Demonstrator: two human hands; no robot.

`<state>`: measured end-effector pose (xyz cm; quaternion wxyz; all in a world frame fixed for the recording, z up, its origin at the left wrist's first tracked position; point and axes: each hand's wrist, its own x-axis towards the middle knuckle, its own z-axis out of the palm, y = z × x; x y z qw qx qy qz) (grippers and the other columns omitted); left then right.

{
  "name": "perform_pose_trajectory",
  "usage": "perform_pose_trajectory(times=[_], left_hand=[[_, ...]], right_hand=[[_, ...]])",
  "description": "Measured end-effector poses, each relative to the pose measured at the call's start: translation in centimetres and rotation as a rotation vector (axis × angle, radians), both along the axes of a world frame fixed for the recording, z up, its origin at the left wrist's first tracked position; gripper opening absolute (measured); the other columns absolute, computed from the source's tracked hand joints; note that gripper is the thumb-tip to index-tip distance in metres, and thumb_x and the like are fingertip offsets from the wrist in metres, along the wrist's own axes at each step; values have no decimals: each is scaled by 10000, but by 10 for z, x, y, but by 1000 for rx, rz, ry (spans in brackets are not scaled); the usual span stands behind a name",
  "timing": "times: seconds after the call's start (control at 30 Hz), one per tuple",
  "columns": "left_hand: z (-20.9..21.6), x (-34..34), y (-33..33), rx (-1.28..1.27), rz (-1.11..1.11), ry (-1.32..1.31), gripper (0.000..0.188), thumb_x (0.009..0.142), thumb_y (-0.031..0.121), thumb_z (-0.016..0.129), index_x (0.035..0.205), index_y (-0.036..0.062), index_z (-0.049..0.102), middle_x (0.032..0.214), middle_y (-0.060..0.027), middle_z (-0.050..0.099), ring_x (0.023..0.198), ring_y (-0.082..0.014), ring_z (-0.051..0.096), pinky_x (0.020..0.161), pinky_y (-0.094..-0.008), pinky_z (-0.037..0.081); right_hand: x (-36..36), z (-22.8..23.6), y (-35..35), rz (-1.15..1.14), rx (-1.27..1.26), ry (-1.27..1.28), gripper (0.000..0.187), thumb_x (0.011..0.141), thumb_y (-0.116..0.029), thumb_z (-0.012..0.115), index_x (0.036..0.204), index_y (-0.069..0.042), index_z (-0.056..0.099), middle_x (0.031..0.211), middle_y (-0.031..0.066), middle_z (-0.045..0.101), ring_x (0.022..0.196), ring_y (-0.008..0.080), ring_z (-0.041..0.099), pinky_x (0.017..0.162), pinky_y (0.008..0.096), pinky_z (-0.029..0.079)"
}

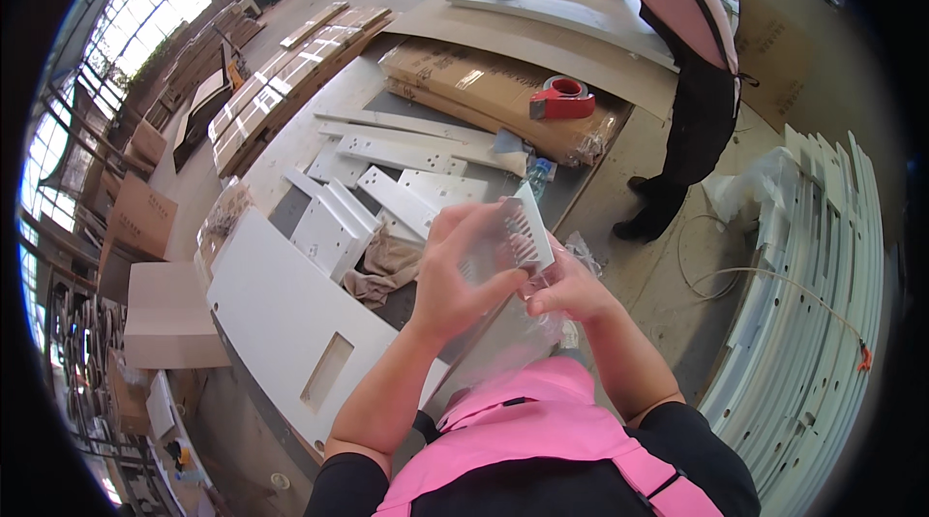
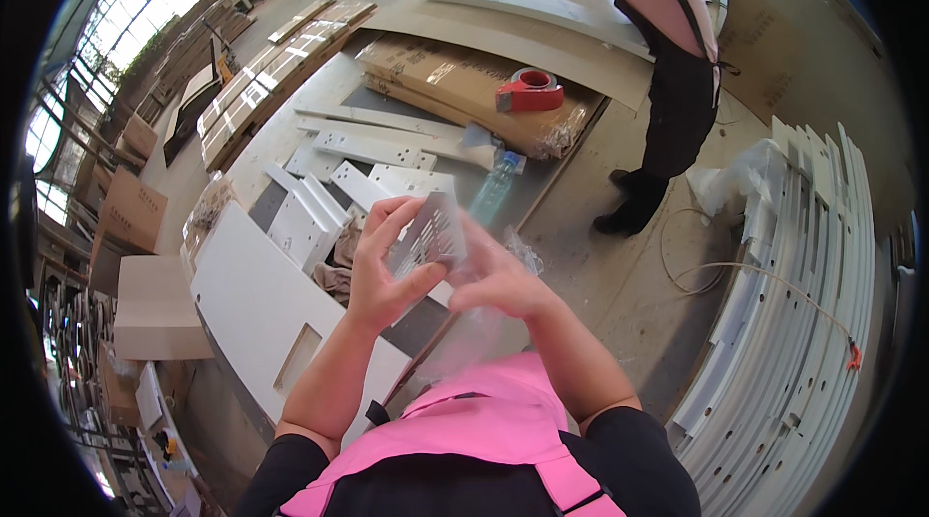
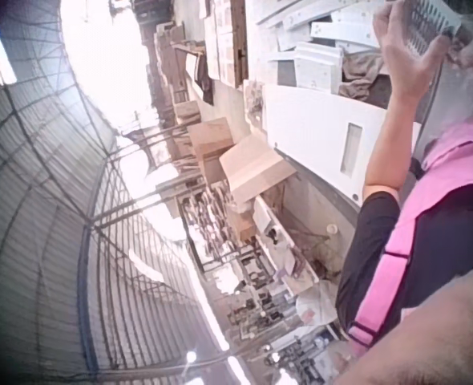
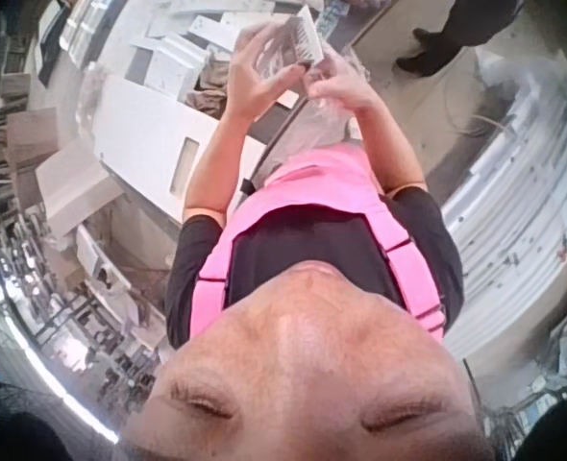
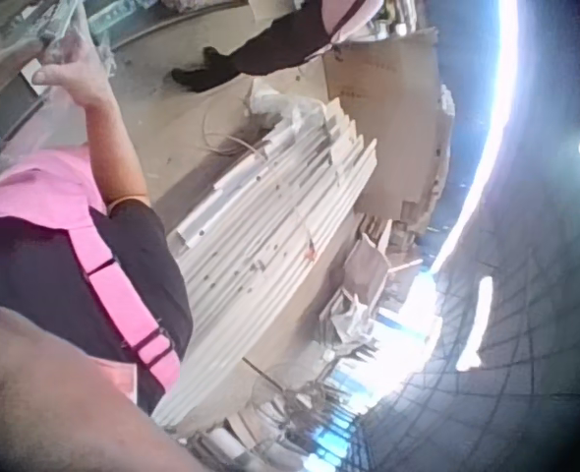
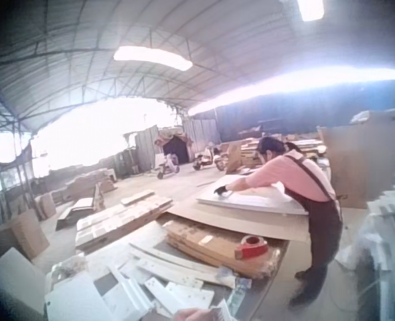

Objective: The person walks through a workshop carrying a plastic bag of vent grilles, then unpacks them and places them into slots on white cabinet panels. The person handles each grille individually, aligning and inserting it into the panel. A coworker is visible nearby working on similar panels.

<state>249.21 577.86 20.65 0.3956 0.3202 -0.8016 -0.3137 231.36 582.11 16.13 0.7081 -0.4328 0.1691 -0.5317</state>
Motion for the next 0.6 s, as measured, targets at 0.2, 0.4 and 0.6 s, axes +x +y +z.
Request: perform_pose_trajectory(times=[0.2,0.4,0.6], left_hand=[[-4,5,17,74,-7,59,827,695,417,781,1343,-3,486,1205,-105,426,1140,-210,434,1018,-331,335],[-2,13,29,63,-45,154,818,699,378,778,1355,-5,476,1189,-91,422,1163,-202,413,1024,-326,324],[1,22,42,109,-28,288,798,671,354,802,1312,-27,517,1192,-86,429,1147,-190,431,1011,-310,337]], right_hand=[[18,6,6,-95,-30,195,961,625,-112,807,1437,-41,299,1178,24,469,1036,125,463,855,278,424],[33,18,15,-212,-136,344,798,587,-113,802,1293,-39,439,978,-2,507,872,100,484,724,263,436],[44,24,21,-189,-172,447,734,559,-113,809,1211,-43,478,890,3,514,809,104,502,689,267,443]])
